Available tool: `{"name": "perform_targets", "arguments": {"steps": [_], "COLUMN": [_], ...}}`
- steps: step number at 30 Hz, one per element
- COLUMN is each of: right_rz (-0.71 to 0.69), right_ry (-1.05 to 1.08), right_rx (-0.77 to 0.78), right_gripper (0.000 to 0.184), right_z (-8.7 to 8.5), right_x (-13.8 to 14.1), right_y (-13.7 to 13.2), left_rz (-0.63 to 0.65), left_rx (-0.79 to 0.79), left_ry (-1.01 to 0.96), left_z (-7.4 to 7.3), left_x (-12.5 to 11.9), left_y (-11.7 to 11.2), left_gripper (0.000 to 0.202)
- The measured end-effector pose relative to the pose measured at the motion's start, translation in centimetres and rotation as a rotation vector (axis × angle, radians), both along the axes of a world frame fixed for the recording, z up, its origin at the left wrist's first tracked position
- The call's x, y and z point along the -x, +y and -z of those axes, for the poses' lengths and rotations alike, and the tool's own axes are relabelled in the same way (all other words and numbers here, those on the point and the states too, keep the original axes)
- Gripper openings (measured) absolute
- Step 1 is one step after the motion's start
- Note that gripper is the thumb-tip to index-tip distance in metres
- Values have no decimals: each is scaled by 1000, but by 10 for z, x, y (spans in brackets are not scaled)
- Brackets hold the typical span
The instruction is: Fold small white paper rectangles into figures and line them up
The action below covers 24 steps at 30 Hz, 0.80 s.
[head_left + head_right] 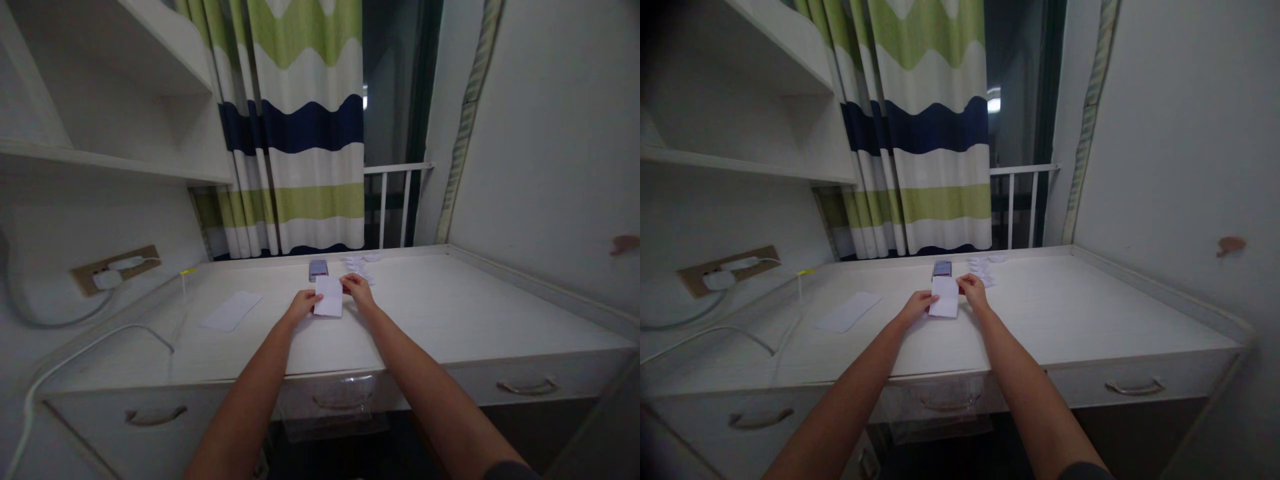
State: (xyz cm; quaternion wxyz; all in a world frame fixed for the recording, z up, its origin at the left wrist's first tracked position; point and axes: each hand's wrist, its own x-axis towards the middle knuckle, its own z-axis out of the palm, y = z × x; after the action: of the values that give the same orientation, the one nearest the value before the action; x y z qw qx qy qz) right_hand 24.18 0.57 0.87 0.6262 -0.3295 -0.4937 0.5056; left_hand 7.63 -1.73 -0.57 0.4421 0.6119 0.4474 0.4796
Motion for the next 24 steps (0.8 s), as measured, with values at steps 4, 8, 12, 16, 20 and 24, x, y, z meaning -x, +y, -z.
{"name": "perform_targets", "arguments": {"steps": [4,8,12,16,20,24], "right_rz": [-6,32,5,-159,-225,-206], "right_ry": [-9,-20,-17,-156,-219,-197], "right_rx": [10,-1,56,153,163,203], "right_gripper": [24,24,23,22,13,13], "right_z": [2,2,1,4,6,2], "right_x": [0,0,1,2,3,4], "right_y": [2,3,0,-3,-5,-8], "left_rz": [6,16,15,-19,-66,-79], "left_rx": [0,20,41,25,25,51], "left_ry": [-7,-31,-123,-266,-302,-303], "left_z": [0,1,1,-1,-4,-7], "left_x": [0,0,-1,0,0,-2], "left_y": [0,1,3,2,-2,-5], "left_gripper": [33,34,34,35,33,31]}}
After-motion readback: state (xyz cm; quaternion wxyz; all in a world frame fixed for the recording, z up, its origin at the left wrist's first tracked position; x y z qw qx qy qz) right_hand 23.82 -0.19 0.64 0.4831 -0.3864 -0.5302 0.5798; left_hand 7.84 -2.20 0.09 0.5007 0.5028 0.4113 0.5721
